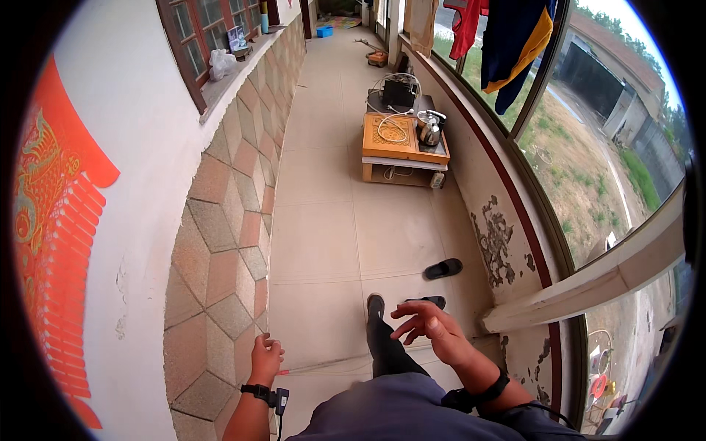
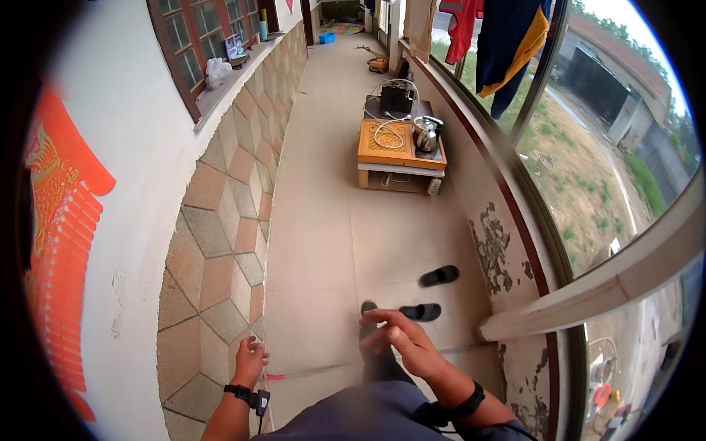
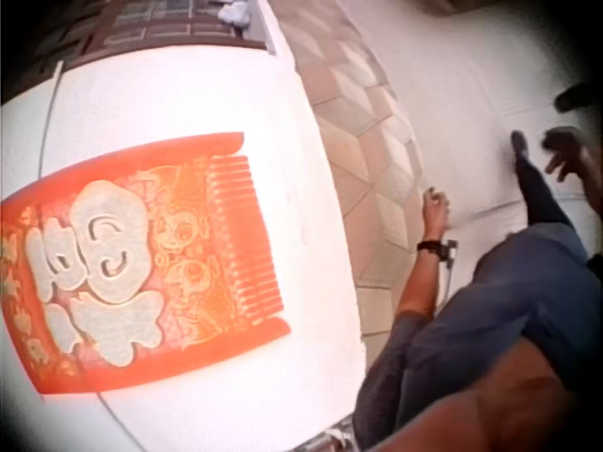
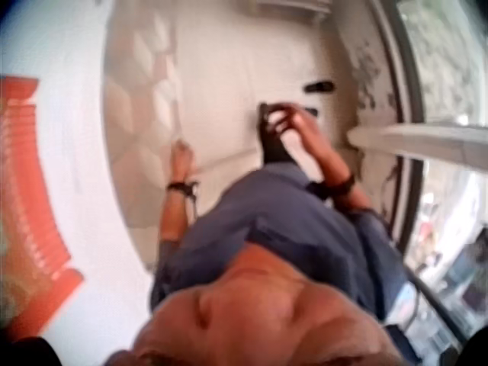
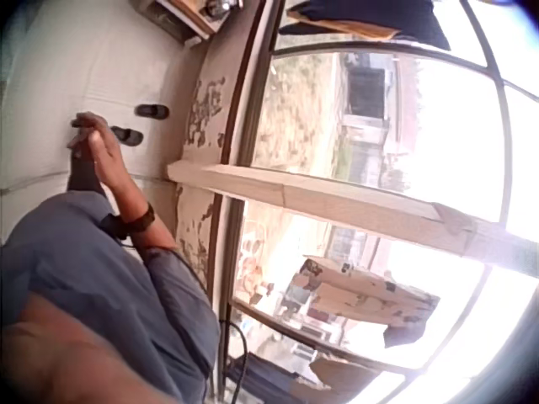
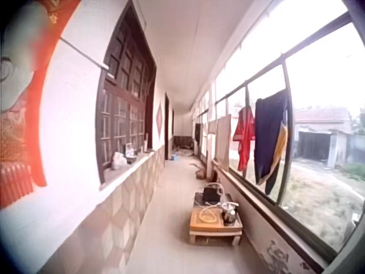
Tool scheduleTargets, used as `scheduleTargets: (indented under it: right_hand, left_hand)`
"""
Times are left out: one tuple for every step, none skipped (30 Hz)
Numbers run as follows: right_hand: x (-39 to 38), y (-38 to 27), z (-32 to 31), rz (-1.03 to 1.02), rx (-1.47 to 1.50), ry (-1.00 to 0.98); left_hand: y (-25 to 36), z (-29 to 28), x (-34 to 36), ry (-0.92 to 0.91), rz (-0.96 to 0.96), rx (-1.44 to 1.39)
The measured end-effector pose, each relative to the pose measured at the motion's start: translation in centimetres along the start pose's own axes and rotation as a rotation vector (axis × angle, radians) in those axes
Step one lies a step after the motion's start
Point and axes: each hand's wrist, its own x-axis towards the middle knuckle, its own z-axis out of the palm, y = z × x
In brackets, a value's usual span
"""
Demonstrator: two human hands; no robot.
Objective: The person retrieves a small metal part from a blue bin, walks outside to a three-wheeled vehicle, and attempts to fit the part onto the wheel hub. The person then picks up a bolt and tries to thread it into the part.
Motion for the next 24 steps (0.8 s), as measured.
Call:
scheduleTargets:
  right_hand:
    - [3.4, 0.3, -1.3, -0.009, -0.002, -0.017]
    - [6.8, 0.6, -2.8, -0.017, -0.005, -0.035]
    - [10.3, 0.9, -4.3, -0.026, -0.008, -0.052]
    - [13.9, 1.0, -6.1, -0.024, 0.005, -0.058]
    - [17.8, 0.4, -7.7, -0.027, 0.042, -0.056]
    - [21.5, -0.1, -9.1, -0.024, 0.079, -0.053]
    - [25.0, -0.7, -10.4, -0.012, 0.123, -0.049]
    - [28.6, -1.6, -11.8, -0.023, 0.090, -0.051]
    - [32.0, -2.2, -13.0, -0.011, 0.081, -0.061]
    - [35.8, -2.9, -14.1, -0.006, 0.072, -0.084]
    - [39.4, -3.8, -15.0, -0.003, 0.051, -0.096]
    - [43.0, -4.5, -15.8, -0.008, 0.053, -0.117]
    - [46.5, -4.6, -16.7, -0.014, 0.049, -0.118]
    - [50.0, -4.7, -17.5, -0.019, 0.046, -0.119]
    - [53.5, -4.7, -18.4, -0.023, 0.043, -0.118]
    - [57.3, -4.4, -19.0, -0.028, 0.047, -0.127]
    - [60.9, -4.0, -19.7, -0.020, 0.045, -0.133]
    - [64.6, -3.6, -20.3, -0.013, 0.042, -0.139]
    - [68.2, -3.5, -21.2, -0.009, 0.031, -0.132]
    - [71.4, -3.0, -22.1, 0.003, 0.013, -0.122]
    - [75.1, -3.2, -23.1, -0.002, 0.010, -0.096]
    - [78.0, -3.5, -24.0, 0.009, 0.000, -0.060]
    - [81.4, -4.0, -24.8, 0.009, 0.005, -0.047]
    - [84.5, -4.3, -25.4, -0.004, 0.028, -0.049]
  left_hand:
    - [1.9, 1.0, 2.8, 0.012, 0.006, -0.007]
    - [3.5, 2.0, 5.5, 0.024, 0.011, -0.013]
    - [4.8, 2.8, 8.2, 0.035, 0.018, -0.020]
    - [5.1, 3.4, 11.3, 0.036, -0.030, -0.032]
    - [6.0, 3.5, 13.2, 0.056, -0.096, -0.026]
    - [6.9, 3.5, 14.7, 0.074, -0.168, -0.019]
    - [8.5, 3.6, 15.8, 0.088, -0.214, -0.026]
    - [10.3, 4.0, 16.9, 0.094, -0.257, -0.038]
    - [11.4, 3.9, 17.8, 0.109, -0.292, -0.050]
    - [12.6, 3.9, 19.1, 0.133, -0.322, -0.070]
    - [13.7, 4.1, 20.7, 0.146, -0.347, -0.093]
    - [14.9, 4.1, 22.1, 0.164, -0.394, -0.105]
    - [16.3, 4.5, 24.9, 0.156, -0.434, -0.108]
    - [17.7, 4.7, 27.7, 0.148, -0.477, -0.107]
    - [19.1, 5.1, 30.8, 0.134, -0.512, -0.104]
    - [20.2, 5.2, 33.8, 0.133, -0.541, -0.102]
    - [21.6, 5.6, 37.4, 0.135, -0.557, -0.102]
    - [22.9, 5.8, 41.2, 0.132, -0.567, -0.091]
    - [25.1, 6.0, 45.1, 0.118, -0.570, -0.086]
    - [27.6, 6.5, 49.6, 0.100, -0.546, -0.072]
    - [30.3, 7.5, 54.8, 0.100, -0.497, -0.059]
    - [33.6, 8.6, 59.4, 0.082, -0.459, -0.041]
    - [37.4, 9.4, 63.6, 0.094, -0.417, -0.030]
    - [40.1, 9.3, 67.2, 0.075, -0.356, -0.033]
